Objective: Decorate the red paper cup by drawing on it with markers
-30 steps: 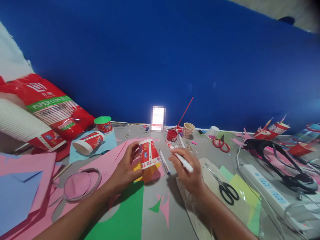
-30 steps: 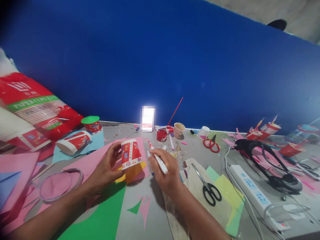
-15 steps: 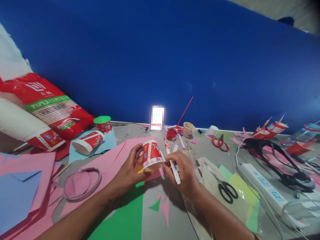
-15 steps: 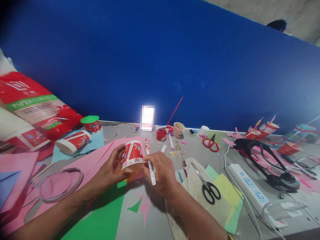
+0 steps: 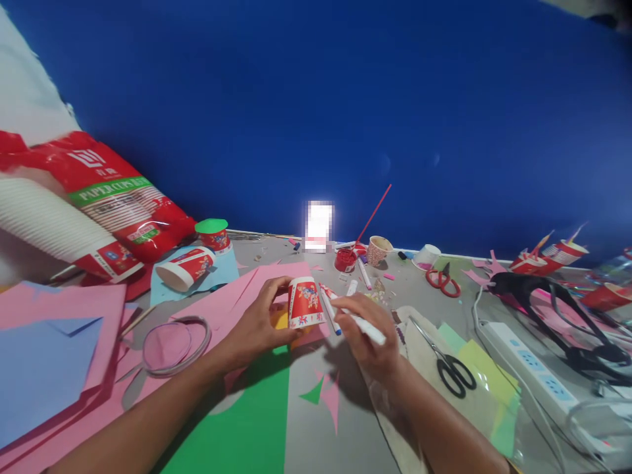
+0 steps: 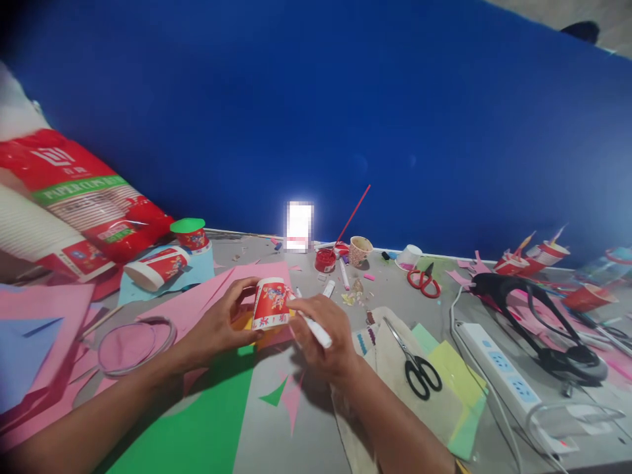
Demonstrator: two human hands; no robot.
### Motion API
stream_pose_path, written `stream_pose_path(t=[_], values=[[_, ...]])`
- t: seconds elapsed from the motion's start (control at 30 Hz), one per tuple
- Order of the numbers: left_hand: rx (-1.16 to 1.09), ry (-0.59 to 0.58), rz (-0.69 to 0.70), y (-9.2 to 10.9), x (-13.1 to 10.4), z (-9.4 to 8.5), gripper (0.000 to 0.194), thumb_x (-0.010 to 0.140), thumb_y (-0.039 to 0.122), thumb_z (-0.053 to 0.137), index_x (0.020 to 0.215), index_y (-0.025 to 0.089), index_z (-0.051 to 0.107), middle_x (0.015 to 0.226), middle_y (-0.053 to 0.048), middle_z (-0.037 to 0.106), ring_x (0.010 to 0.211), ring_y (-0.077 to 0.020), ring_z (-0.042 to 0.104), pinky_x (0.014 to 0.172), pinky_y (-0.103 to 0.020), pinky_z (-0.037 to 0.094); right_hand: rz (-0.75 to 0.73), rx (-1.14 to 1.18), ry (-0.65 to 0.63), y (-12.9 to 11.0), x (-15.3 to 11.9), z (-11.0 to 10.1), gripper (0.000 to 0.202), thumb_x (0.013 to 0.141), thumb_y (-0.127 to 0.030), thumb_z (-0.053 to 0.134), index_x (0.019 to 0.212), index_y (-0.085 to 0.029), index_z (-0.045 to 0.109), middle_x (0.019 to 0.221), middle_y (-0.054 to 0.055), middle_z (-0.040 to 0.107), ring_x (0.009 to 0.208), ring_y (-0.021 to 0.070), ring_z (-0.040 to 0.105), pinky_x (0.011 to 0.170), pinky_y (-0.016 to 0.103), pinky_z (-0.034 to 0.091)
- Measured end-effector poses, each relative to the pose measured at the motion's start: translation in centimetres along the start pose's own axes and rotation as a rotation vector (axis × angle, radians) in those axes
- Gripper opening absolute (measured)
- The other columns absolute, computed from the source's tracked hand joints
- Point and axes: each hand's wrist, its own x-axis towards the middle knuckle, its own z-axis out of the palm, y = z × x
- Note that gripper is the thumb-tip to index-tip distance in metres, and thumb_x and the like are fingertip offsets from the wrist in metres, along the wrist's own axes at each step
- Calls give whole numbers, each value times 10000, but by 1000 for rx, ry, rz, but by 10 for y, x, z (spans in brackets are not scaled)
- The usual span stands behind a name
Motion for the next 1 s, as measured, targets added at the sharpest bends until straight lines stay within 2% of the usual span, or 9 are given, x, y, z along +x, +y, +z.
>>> stream_pose_path(t=[0.13, 0.27, 0.33, 0.53, 0.87, 1.0], values=[[100, 18, 17, -1, 0, -1, 786, 698, 392, 846, 1385, 246, 494, 1467, -152, 561, 1418, -377, 554, 1152, -583, 503, 53, 98, 42, -3, 5, -12, 213, 994, -121, 571, 1085, -238, 723, 827, 18, 754, 705, 182, 666, 674, 306, 515], [147, 41, 32, -2, 0, 0, 810, 690, 447, 865, 1386, 252, 500, 1452, -136, 563, 1400, -373, 565, 1148, -562, 512, 104, 39, 25, -8, 6, -10, 169, 947, -110, 586, 850, -223, 666, 694, -18, 682, 602, 140, 631, 596, 253, 482], [155, 38, 40, -4, 0, 0, 819, 693, 455, 870, 1394, 257, 494, 1461, -134, 553, 1403, -369, 559, 1148, -559, 514, 98, 11, 12, -9, 6, -8, 177, 937, -117, 580, 805, -218, 640, 677, -20, 671, 591, 133, 629, 591, 242, 479], [164, 42, 54, -8, -1, 0, 822, 707, 420, 879, 1417, 275, 490, 1480, -127, 542, 1418, -364, 543, 1153, -550, 510, 83, -8, -4, -9, 7, -8, 180, 943, -129, 567, 799, -217, 628, 668, -17, 666, 587, 131, 629, 591, 236, 477], [171, 49, 72, -6, -1, 1, 806, 705, 452, 879, 1396, 278, 502, 1456, -120, 553, 1386, -353, 570, 1123, -548, 524, 89, -9, -60, -7, 7, -6, 197, 960, -155, 554, 787, -216, 628, 662, -9, 672, 570, 127, 623, 574, 231, 467], [175, 52, 74, -7, -1, 1, 808, 710, 450, 877, 1395, 274, 486, 1460, -120, 544, 1388, -346, 566, 1120, -541, 523, 108, -19, -35, -7, 7, -8, 202, 955, -162, 560, 773, -220, 626, 662, -11, 667, 572, 128, 620, 573, 232, 462]])
